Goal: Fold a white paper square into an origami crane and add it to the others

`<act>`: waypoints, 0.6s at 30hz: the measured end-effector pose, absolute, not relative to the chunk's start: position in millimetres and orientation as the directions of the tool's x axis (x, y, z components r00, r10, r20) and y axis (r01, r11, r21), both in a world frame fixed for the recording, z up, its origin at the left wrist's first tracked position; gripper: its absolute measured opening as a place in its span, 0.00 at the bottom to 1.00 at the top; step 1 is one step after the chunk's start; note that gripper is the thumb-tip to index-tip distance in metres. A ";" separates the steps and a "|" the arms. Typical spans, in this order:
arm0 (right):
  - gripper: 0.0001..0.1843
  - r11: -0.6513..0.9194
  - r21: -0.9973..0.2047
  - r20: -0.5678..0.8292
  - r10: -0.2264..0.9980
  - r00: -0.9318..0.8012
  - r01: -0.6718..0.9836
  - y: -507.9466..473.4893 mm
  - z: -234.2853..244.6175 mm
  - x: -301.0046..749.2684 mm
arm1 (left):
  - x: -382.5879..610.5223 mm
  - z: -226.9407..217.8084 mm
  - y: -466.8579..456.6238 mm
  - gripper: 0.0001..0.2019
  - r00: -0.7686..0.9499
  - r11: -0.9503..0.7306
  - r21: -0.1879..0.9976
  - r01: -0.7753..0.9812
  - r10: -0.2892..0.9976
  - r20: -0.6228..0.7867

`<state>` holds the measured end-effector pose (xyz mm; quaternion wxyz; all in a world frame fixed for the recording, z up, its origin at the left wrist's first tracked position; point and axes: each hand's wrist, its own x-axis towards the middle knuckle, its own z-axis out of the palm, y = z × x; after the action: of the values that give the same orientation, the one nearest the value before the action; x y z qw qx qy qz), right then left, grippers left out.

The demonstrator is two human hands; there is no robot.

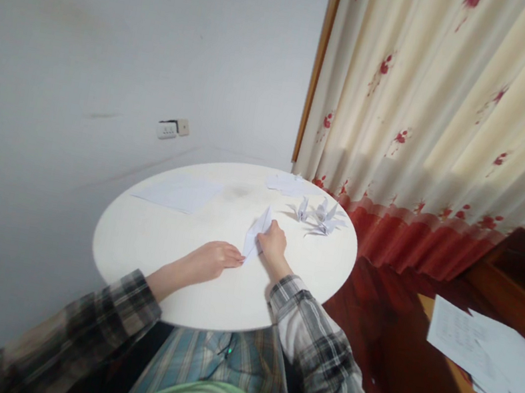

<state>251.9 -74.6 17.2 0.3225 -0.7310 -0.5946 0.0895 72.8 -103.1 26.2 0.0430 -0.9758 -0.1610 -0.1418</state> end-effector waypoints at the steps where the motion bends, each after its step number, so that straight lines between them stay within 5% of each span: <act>1: 0.17 -0.086 -0.578 0.252 0.927 0.277 0.811 -74.5 17.1 251.9 | 72.5 25.3 -102.9 0.19 0.906 -0.945 -0.033 0.327 0.303 0.294; 18: 0.16 -0.086 -0.591 0.250 0.926 0.284 0.802 -74.1 18.8 254.1 | 71.4 21.2 -99.3 0.18 0.888 -0.953 0.009 0.304 0.287 0.359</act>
<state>254.1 -74.1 18.8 0.3282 -0.7309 -0.5910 0.0941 71.4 -99.3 21.2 0.0235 -0.9714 -0.1522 -0.1810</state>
